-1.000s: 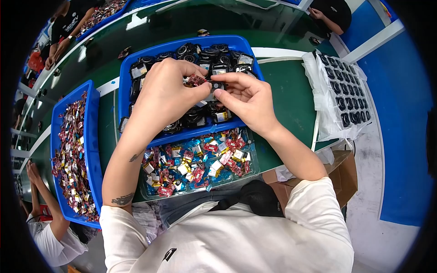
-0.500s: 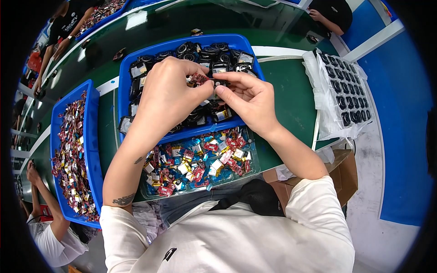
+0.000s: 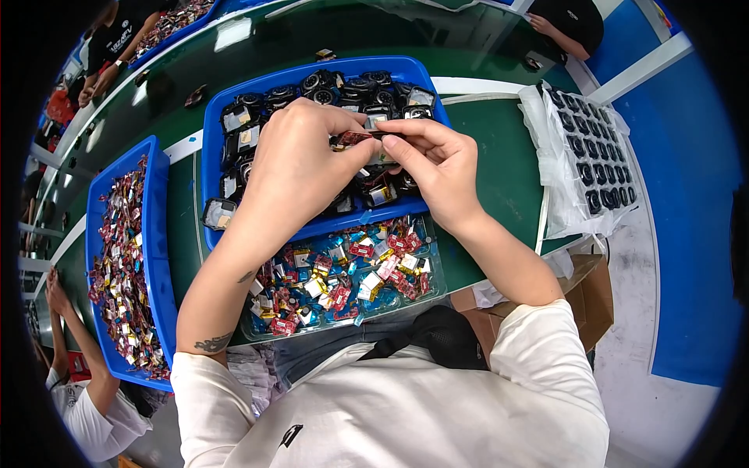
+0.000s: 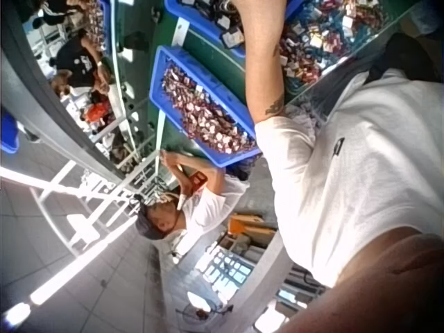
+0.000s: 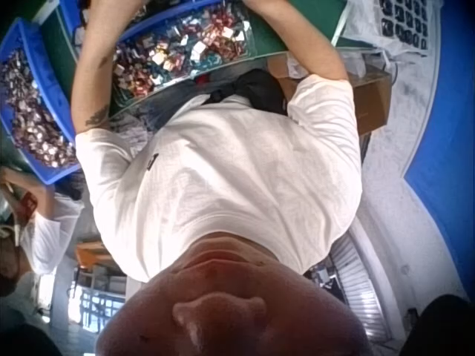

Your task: The recorder is assembling small electronic components into circular housing units on a production line.

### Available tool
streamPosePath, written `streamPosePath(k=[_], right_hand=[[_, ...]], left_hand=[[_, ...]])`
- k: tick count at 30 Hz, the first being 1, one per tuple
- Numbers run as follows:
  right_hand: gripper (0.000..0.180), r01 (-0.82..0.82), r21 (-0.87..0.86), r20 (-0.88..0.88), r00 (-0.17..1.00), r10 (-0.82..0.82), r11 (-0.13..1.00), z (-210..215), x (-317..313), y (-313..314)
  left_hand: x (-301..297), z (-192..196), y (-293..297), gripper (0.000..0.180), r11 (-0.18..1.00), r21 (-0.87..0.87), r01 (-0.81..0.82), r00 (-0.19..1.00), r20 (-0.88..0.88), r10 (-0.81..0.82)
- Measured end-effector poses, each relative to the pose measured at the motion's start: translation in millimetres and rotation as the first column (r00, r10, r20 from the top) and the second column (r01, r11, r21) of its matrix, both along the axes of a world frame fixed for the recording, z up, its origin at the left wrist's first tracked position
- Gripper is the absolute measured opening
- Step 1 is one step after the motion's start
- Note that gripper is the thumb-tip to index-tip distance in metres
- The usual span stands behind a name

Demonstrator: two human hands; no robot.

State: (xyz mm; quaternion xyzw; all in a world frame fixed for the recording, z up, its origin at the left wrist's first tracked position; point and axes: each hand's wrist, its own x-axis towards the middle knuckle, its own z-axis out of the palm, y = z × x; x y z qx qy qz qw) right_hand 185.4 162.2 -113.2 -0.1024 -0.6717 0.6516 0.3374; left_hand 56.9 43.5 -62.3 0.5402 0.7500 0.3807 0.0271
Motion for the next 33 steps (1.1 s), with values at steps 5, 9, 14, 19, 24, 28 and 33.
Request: streamPosePath(k=[5, 9, 14, 19, 24, 28, 33], right_hand=[[0.018, 0.038, -0.026, -0.027, 0.999, -0.039, 0.999, 1, 0, 1], [0.017, 0.034, -0.100, -0.023, 0.999, -0.036, 0.994, 1, -2, 4], [0.016, 0.008, -0.193, -0.025, 1.000, -0.013, 0.981, 7, 1, 4], [0.016, 0.064, -0.118, -0.093, 0.993, -0.076, 0.991, 2, 0, 7], [0.015, 0.148, 0.012, -0.157, 0.977, -0.144, 0.989, 4, 1, 5], [0.015, 0.093, -0.016, -0.152, 0.984, -0.095, 0.995, 5, 2, 2], [0.016, 0.067, 0.008, -0.168, 0.984, -0.065, 0.998, 4, 2, 1]], left_hand=[[5, 4, -1, 0.016, 0.998, 0.040, 0.049, 0.999, -0.002, -0.049], [3, 4, -3, 0.015, 0.994, 0.105, 0.040, 0.994, -0.103, -0.029], [8, 16, -6, 0.013, 1.000, 0.019, -0.006, 0.989, -0.149, 0.009], [7, 14, -3, 0.014, 0.989, -0.086, 0.117, 0.966, 0.241, -0.093], [5, 4, 1, 0.014, 0.985, 0.005, 0.171, 0.789, 0.598, -0.140], [2, 3, 1, 0.014, 0.991, 0.064, 0.117, 0.769, 0.625, -0.131], [4, 6, 1, 0.013, 0.997, 0.053, 0.056, 0.811, 0.581, -0.076]])
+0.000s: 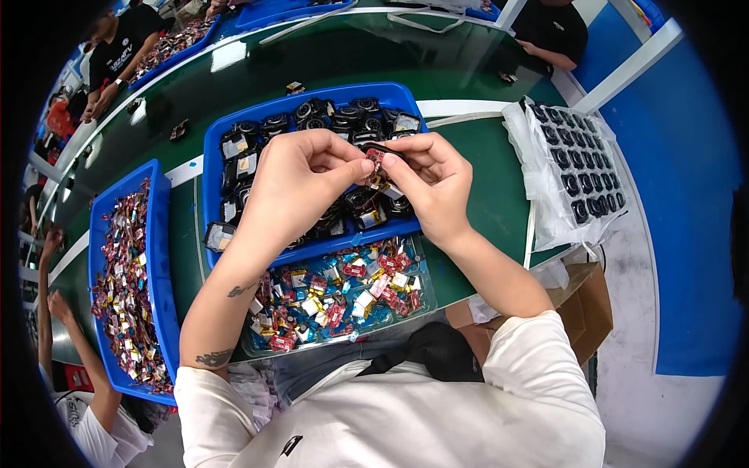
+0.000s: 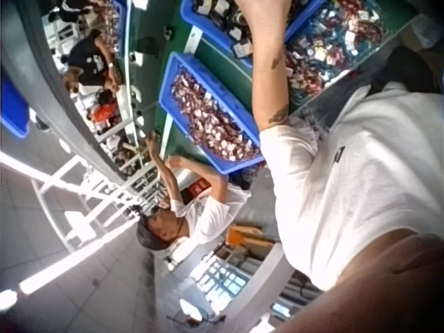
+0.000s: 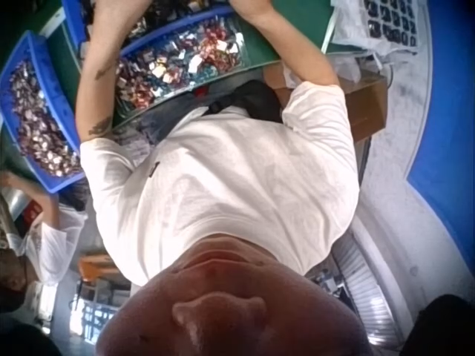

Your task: The recorder is assembling small electronic components into circular housing units on a production line.

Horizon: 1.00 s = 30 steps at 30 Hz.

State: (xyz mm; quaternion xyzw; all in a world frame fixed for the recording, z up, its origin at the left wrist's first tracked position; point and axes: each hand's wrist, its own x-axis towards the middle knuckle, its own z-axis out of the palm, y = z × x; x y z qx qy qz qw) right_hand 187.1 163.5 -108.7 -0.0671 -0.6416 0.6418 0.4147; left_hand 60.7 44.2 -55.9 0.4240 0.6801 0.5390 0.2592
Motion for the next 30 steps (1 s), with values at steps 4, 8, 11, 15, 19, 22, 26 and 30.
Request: streamPosePath(k=[4, 8, 11, 15, 19, 22, 26, 30], right_hand=[[0.017, -0.029, -0.008, -0.025, 0.999, 0.029, 1.000, -1, -1, 0], [0.018, -0.017, -0.036, -0.004, 1.000, 0.017, 0.999, 1, 0, 1], [0.018, -0.017, -0.082, 0.016, 1.000, 0.018, 0.996, 5, 1, 3], [0.018, -0.088, -0.052, 0.018, 0.996, 0.089, 0.995, 2, 1, 11], [0.022, -0.140, 0.089, 0.287, 0.952, 0.109, 0.986, 9, 0, 18], [0.020, -0.121, 0.016, 0.237, 0.965, 0.113, 0.993, 13, -12, 38], [0.020, 0.122, 0.057, 0.242, 0.961, -0.132, 0.991, 26, -45, 98], [0.021, 0.377, 0.039, 0.485, 0.803, -0.347, 0.926, 11, -82, 184]], left_hand=[[-2, 3, 1, 0.015, 0.997, -0.046, -0.055, 0.991, -0.127, 0.048], [0, 4, 1, 0.016, 0.997, -0.024, -0.078, 0.985, -0.159, 0.073], [-5, -1, 3, 0.019, 0.999, 0.019, -0.032, 0.930, -0.367, 0.036], [-10, 10, 1, 0.018, 0.996, -0.081, 0.023, 0.929, -0.366, -0.051], [-19, 9, -6, 0.020, 0.989, -0.134, 0.066, 0.916, -0.385, -0.113], [-24, 16, -12, 0.022, 1.000, 0.003, 0.010, 0.915, -0.402, -0.008], [-30, 38, -25, 0.018, 0.992, 0.123, -0.037, 0.933, -0.352, 0.078], [-32, 50, -33, 0.017, 0.977, 0.194, -0.085, 0.918, -0.366, 0.153]])
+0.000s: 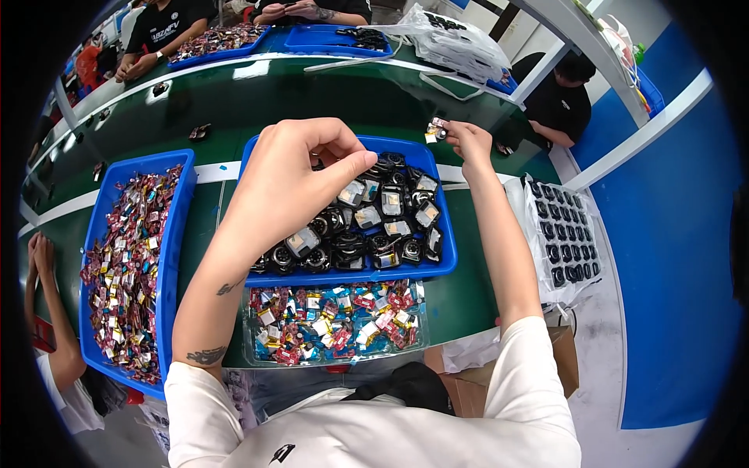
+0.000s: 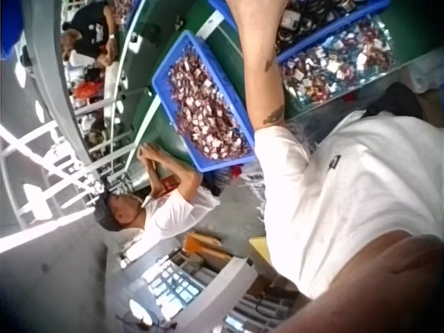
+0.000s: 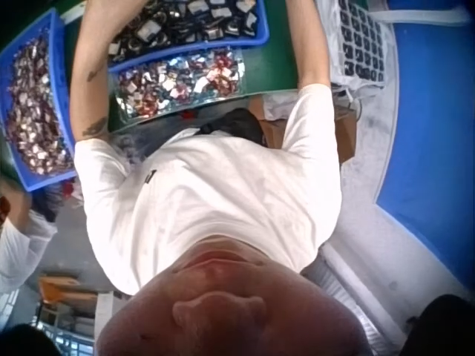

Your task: The recorder is assembling small electronic components into circular housing units on a production line.

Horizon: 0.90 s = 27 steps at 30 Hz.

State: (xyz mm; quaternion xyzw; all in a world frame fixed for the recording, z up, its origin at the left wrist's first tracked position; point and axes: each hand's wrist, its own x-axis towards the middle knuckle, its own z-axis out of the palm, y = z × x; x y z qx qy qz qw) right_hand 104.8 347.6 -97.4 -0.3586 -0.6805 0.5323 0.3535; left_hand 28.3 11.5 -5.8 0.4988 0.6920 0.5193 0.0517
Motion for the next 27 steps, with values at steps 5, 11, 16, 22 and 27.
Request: streamPosePath(k=[5, 11, 16, 22, 27], right_hand=[[0.016, 0.199, 0.021, 0.235, 0.952, -0.198, 0.980, -38, -35, 40], [0.022, 0.105, 0.099, 0.360, 0.923, -0.134, 0.989, -41, -36, 39], [0.026, -0.124, 0.357, 0.168, 0.984, 0.067, 0.926, -18, 5, 12], [0.021, -0.759, 0.363, 0.454, 0.651, 0.608, 0.541, 35, 87, -133], [0.017, -0.669, 0.640, 0.481, 0.732, 0.482, 0.378, 9, 96, -155]], left_hand=[[-1, -1, -4, 0.019, 0.999, 0.049, -0.010, 1.000, 0.018, 0.009], [-6, -2, -7, 0.019, 0.997, 0.075, -0.003, 0.998, -0.058, 0.007], [-2, -2, 1, 0.020, 0.999, 0.038, 0.006, 0.996, -0.089, -0.002], [-4, -12, 1, 0.025, 1.000, -0.027, 0.003, 0.990, -0.138, -0.006], [4, -16, 8, 0.028, 0.989, -0.144, 0.039, 0.991, -0.120, -0.056]])
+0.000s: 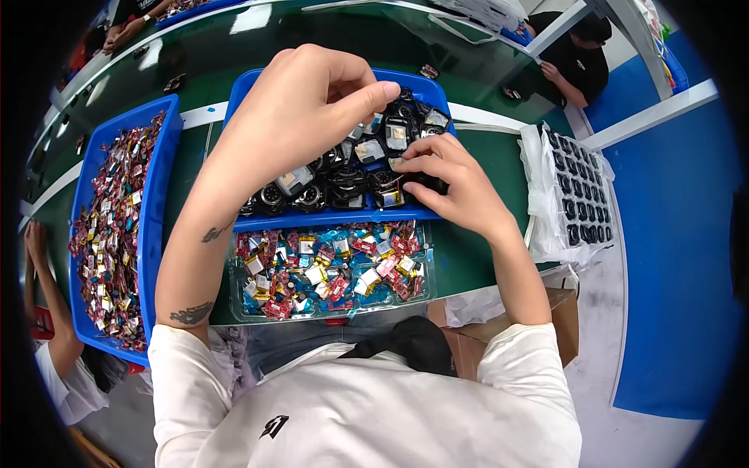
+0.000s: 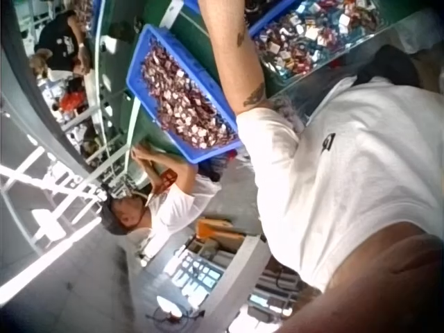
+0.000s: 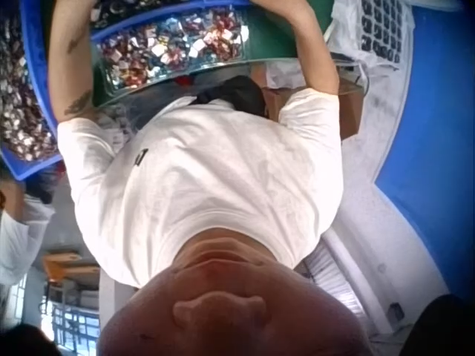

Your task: The recorder is assembling small electronic components into circular housing units on a production line.

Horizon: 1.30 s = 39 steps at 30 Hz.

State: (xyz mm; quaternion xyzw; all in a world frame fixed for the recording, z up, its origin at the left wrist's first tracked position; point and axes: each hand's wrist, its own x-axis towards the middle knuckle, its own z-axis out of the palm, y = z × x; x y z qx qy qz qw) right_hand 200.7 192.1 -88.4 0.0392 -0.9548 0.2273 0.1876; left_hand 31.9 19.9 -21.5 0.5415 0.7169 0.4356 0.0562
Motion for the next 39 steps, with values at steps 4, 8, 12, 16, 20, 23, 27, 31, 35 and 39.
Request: streamPosePath(k=[4, 8, 12, 16, 20, 23, 27, 31, 35, 39], right_hand=[[0.015, -0.074, -0.182, -0.101, 0.993, 0.056, 0.980, -8, -16, 6], [0.014, -0.048, -0.672, -0.059, 0.998, 0.010, 0.739, -6, -19, -6], [0.028, -0.071, -0.818, -0.123, 0.991, -0.054, 0.571, -15, -16, -12], [0.025, -0.097, -0.835, -0.160, 0.985, -0.071, 0.541, -21, -9, -15], [0.024, -0.136, -0.753, -0.235, 0.970, -0.069, 0.644, -25, -7, -16], [0.024, -0.180, -0.768, -0.242, 0.970, -0.019, 0.614, -21, -5, -14], [0.025, -0.194, -0.798, -0.272, 0.961, -0.054, 0.570, -23, -5, -15], [0.024, -0.200, -0.763, -0.310, 0.947, -0.077, 0.615, -24, -3, -17], [0.020, -0.240, -0.784, -0.316, 0.948, -0.035, 0.572, -23, -3, -17], [0.021, -0.249, -0.762, -0.310, 0.951, 0.001, 0.598, -26, -2, -13]], left_hand=[[5, -5, 2, 0.019, 0.997, 0.034, 0.073, 0.996, -0.053, -0.071], [10, -7, 4, 0.015, 0.992, -0.026, 0.125, 0.989, -0.079, -0.126], [13, -15, 8, 0.020, 0.978, -0.116, 0.171, 0.985, 0.008, -0.172], [12, -26, 13, 0.021, 0.989, -0.019, 0.147, 0.968, -0.204, -0.148], [13, -24, 16, 0.024, 0.955, -0.180, 0.236, 0.971, 0.092, -0.223], [12, -23, 17, 0.026, 0.941, -0.205, 0.269, 0.958, 0.156, -0.240], [12, -20, 16, 0.029, 0.940, -0.186, 0.287, 0.947, 0.205, -0.249], [17, -23, 17, 0.033, 0.938, -0.142, 0.315, 0.943, 0.155, -0.294], [18, -23, 18, 0.039, 0.928, -0.170, 0.331, 0.935, 0.190, -0.298], [18, -19, 16, 0.044, 0.918, -0.189, 0.350, 0.933, 0.156, -0.323]])
